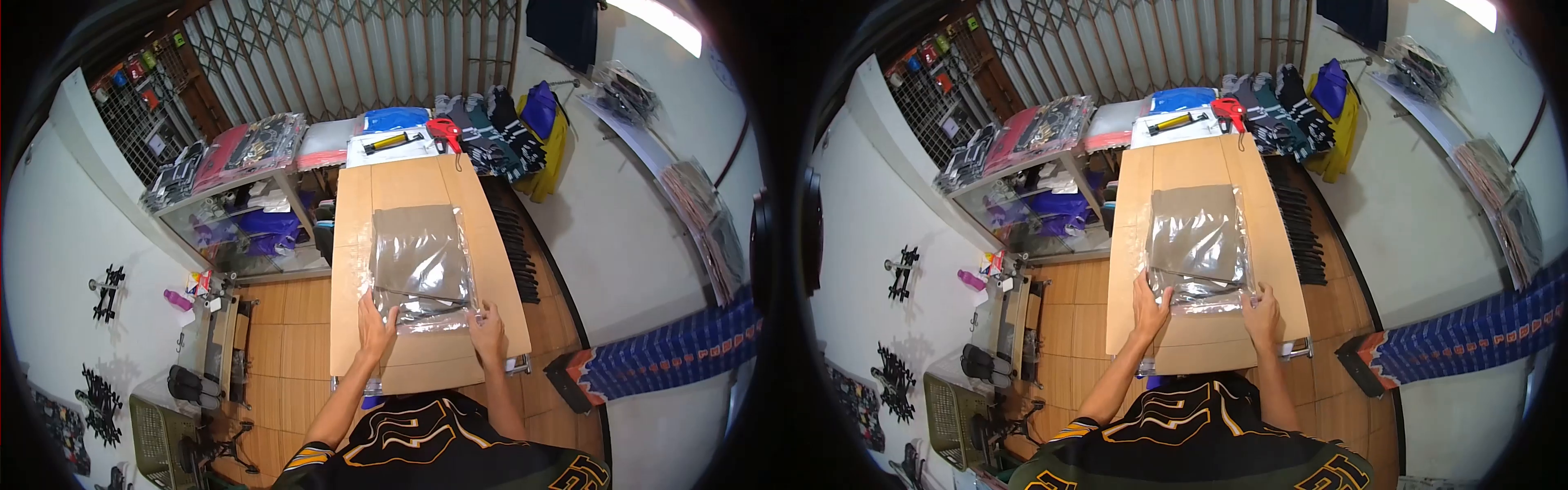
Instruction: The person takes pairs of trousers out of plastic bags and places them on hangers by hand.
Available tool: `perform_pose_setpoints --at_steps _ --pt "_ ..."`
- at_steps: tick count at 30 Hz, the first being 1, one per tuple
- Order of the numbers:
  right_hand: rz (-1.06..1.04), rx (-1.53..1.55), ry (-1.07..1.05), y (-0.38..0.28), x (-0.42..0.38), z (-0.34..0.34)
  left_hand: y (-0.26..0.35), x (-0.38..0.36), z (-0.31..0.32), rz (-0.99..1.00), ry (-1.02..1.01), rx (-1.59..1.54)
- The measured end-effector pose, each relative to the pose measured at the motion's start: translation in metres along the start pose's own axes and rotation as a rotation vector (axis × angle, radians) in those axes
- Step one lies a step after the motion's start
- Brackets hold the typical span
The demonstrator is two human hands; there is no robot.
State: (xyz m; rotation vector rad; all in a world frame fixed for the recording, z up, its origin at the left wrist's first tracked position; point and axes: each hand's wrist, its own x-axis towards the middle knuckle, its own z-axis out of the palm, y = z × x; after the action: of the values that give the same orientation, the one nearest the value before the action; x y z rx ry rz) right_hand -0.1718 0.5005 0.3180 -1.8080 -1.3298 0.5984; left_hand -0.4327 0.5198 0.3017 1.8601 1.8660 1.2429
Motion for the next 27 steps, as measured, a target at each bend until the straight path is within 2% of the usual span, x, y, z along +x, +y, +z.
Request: perform_pose_setpoints --at_steps 2,3,5,8,12,14,20,21,22,27 --pt "0.054 0.222 0.0 0.02 -0.011 0.006 0.001 -0.01 -0.005 0.092 -0.03 0.022" --pt "0.066 0.217 0.01 0.027 -0.013 0.01 -0.001 -0.012 -0.004 0.096 -0.044 0.015" --pt "0.19 0.585 -0.007 0.034 -0.017 0.013 -0.008 -0.018 0.002 0.033 -0.031 0.034" --pt "0.328 0.689 -0.079 0.031 -0.016 0.009 0.008 -0.022 -0.003 -0.021 -0.016 0.094" --pt "0.461 0.821 -0.158 0.032 -0.016 0.013 0.024 -0.032 -0.004 0.0 -0.008 0.108" --pt "0.528 0.932 -0.234 0.018 -0.019 0.009 0.03 -0.038 0.001 0.083 -0.048 0.112" --pt "0.528 0.934 -0.215 0.022 -0.019 0.014 0.066 -0.043 0.02 0.257 -0.104 -0.038" --pt "0.531 0.931 -0.221 0.024 -0.018 0.017 0.067 -0.042 0.026 0.268 -0.178 -0.115" --pt "0.498 0.889 -0.213 0.025 -0.016 0.019 0.069 -0.041 0.032 0.28 -0.251 -0.194" --pt "0.324 0.743 -0.195 0.028 -0.011 0.018 0.084 -0.027 0.05 0.311 -0.324 -0.214"
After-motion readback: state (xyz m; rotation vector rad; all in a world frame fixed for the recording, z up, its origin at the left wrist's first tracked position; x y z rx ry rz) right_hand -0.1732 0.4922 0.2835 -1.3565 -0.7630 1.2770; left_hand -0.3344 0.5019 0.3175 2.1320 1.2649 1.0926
